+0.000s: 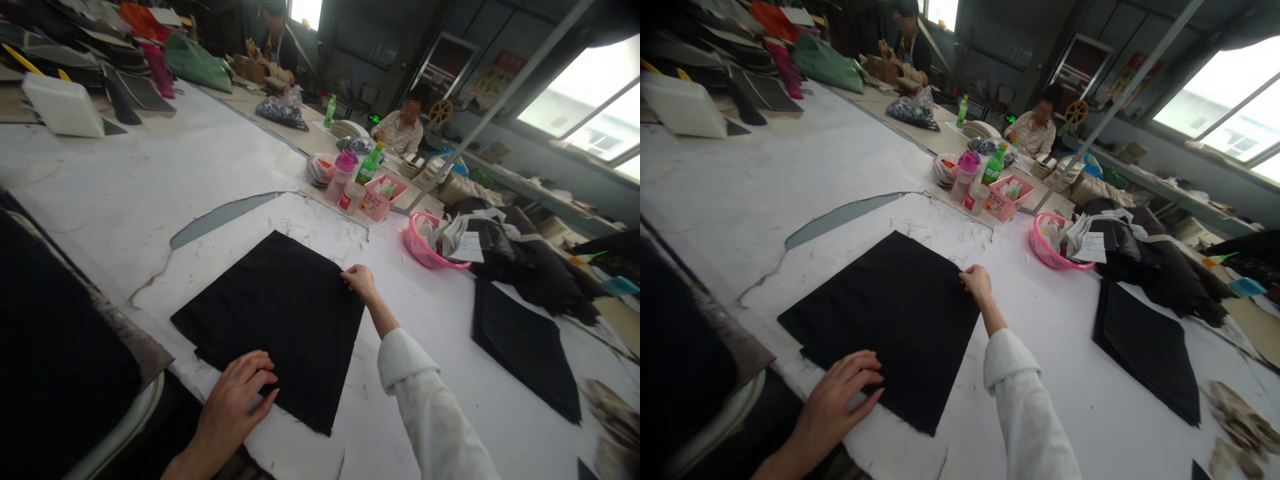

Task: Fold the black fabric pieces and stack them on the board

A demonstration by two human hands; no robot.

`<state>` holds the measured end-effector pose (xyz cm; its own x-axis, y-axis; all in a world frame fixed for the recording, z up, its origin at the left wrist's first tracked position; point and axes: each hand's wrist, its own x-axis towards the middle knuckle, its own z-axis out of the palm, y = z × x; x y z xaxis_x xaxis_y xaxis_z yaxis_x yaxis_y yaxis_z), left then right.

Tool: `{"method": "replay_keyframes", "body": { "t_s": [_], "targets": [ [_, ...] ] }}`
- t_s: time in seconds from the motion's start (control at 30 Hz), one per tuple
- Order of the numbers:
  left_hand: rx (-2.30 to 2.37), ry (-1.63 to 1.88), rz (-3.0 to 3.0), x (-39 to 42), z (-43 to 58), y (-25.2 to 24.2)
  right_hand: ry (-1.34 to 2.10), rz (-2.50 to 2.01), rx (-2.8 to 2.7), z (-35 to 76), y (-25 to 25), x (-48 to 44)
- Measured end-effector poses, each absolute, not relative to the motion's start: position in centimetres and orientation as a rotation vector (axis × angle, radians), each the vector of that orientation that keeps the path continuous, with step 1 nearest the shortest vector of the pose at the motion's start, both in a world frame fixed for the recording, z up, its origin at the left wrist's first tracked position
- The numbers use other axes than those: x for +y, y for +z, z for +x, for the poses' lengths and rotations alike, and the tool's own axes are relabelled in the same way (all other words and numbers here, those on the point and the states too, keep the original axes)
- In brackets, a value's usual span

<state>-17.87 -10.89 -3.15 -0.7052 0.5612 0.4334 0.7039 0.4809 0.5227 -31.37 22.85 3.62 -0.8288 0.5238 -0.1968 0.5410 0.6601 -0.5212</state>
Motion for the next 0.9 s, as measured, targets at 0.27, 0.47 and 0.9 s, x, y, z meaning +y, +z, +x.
{"method": "replay_keyframes", "body": {
  "t_s": [0.27, 0.47, 0.9],
  "targets": [
    [-2.558, -1.071, -1.042, -10.7, -17.6, -2.6, -0.774, 0.853, 2.947, -30.9, 3.5, 22.8],
    [-2.551, -1.053, -0.963, -10.4, -17.4, -2.1, -0.733, 0.847, 2.994, -30.8, 3.1, 22.8],
    [-2.638, -1.009, -0.836, -10.1, -17.1, -1.5, -0.749, 0.802, 3.037, -30.7, 2.1, 22.9]
  ]
}}
